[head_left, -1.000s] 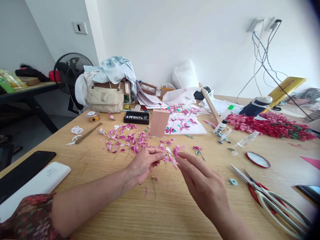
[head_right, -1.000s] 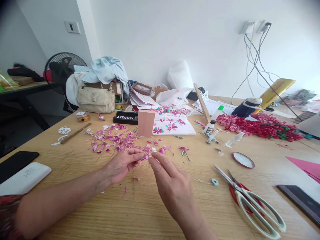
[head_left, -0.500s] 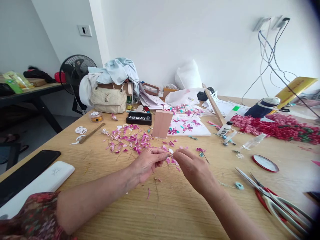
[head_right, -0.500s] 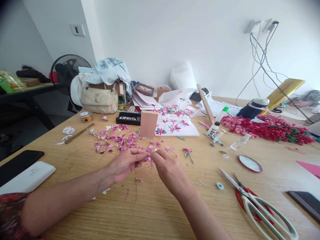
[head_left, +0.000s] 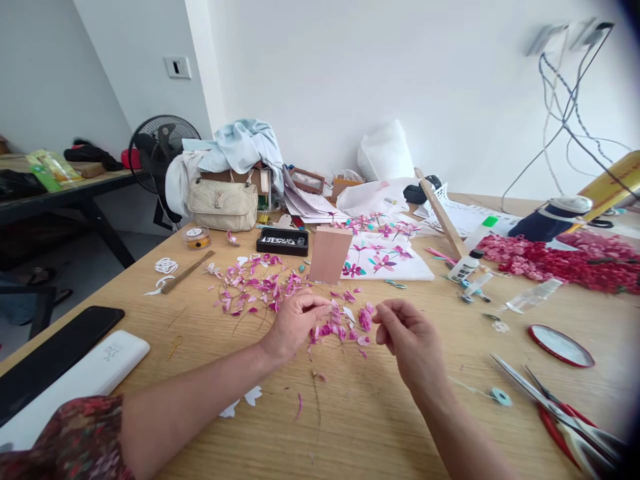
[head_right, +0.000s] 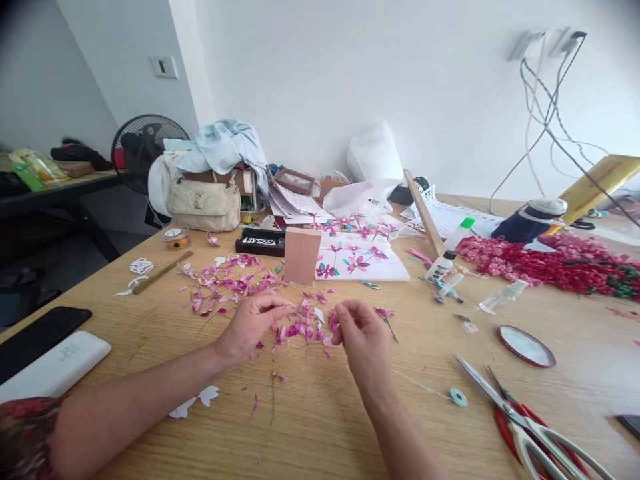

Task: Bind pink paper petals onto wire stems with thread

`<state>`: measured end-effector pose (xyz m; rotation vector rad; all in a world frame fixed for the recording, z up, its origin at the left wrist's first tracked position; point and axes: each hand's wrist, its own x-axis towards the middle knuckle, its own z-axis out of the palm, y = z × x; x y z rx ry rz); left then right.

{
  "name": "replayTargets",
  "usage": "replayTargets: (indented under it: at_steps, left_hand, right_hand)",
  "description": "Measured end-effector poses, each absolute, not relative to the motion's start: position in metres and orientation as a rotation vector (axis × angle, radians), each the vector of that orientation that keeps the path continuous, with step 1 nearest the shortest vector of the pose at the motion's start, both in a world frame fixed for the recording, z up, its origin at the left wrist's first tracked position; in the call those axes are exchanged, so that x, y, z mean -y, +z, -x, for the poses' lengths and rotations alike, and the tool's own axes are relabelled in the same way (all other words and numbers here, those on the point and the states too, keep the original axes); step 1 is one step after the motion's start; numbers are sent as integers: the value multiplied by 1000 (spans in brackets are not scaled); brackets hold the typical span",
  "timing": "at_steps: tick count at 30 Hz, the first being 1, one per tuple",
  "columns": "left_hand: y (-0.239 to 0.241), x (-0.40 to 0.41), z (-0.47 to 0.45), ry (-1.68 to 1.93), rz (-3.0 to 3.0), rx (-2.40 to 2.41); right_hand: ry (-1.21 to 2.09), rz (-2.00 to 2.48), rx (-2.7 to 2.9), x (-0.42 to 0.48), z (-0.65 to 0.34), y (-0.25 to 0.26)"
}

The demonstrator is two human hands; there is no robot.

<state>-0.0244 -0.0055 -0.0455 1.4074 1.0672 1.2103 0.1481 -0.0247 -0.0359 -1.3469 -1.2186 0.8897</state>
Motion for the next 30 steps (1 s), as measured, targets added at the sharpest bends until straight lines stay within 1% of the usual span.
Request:
replayTargets:
  at_steps: [3, 6, 11, 14, 20, 24, 30]
  left_hand:
    - [-46, 4, 23, 1189, -1115, -1019]
    - [-49, 4, 24, 1186, -972, -970]
    - [-52, 5, 25, 1211, -925, -960]
    - [-52, 7, 24, 1214, -954, -960]
    - [-48, 9, 25, 1226, -936, -976]
    - [-42, 8, 29, 1248, -927, -953]
    - [-38, 10, 31, 1255, -996, -936]
  right_hand:
    - [674, 1311, 1182, 26, -155, -40]
    - [492, 1287, 1317, 28, -157, -47]
    - [103, 1236, 1710, 35, -154, -56]
    - [-66, 1153, 1865, 39, -149, -57]
    - [-158, 1071, 1968, 42, -140, -58]
    - [-169, 1042, 1978, 43, -138, -59]
    - [-284, 993, 1947, 39, -142, -54]
